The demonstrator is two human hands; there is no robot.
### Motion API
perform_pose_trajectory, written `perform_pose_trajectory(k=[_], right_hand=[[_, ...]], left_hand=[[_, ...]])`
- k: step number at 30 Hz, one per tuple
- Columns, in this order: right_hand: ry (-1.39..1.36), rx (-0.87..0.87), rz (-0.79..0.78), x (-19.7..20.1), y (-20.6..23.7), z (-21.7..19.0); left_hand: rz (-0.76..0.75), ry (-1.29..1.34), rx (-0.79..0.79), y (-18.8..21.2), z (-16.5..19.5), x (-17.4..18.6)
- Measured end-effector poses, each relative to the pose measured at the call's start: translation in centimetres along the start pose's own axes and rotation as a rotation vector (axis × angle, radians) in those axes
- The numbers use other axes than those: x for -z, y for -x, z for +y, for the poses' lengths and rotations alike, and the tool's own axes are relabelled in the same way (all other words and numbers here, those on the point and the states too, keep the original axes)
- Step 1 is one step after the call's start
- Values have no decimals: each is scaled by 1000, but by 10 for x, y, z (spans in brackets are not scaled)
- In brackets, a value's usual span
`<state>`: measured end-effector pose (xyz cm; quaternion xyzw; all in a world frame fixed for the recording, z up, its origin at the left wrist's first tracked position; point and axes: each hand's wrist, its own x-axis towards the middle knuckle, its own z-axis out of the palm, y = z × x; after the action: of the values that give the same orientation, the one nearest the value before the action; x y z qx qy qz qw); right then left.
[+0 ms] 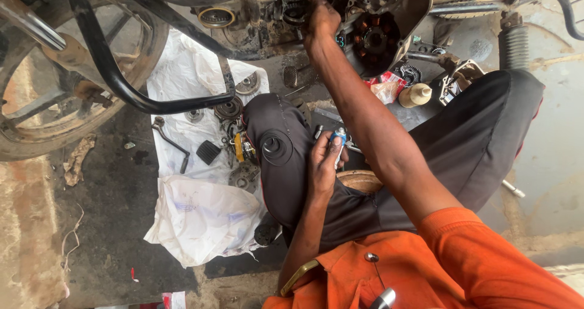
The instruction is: The person sits on the floor beside a red motorcycle with the engine exposed. They wipe the engine area with a cloth, unpack a new seal from a plastic bag, and apply grease from a tube to the seal and a metal cover plate.
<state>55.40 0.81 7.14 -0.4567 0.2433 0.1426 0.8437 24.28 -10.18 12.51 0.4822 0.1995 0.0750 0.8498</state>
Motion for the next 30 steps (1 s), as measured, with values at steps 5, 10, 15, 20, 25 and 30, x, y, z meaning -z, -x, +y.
perform_pose_trajectory(k=[5, 10, 15, 20, 25, 30], right_hand=[[-68, -160, -240, 26, 15, -1], [50, -463, -596, 76, 86, -54], [276, -394, -768, 101, 144, -108], [296, -402, -884, 122, 156, -117], [453, -398, -855, 143, 147, -114], [299, -517, -888, 153, 147, -122]], left_hand=[[51, 78, -24, -4, -1, 2], [101, 132, -32, -2, -1, 5], [119, 119, -5, -4, -2, 7], [104, 119, -13, -9, -3, 5], [108, 110, -3, -9, -3, 5], [113, 61, -11, -8, 0, 6]])
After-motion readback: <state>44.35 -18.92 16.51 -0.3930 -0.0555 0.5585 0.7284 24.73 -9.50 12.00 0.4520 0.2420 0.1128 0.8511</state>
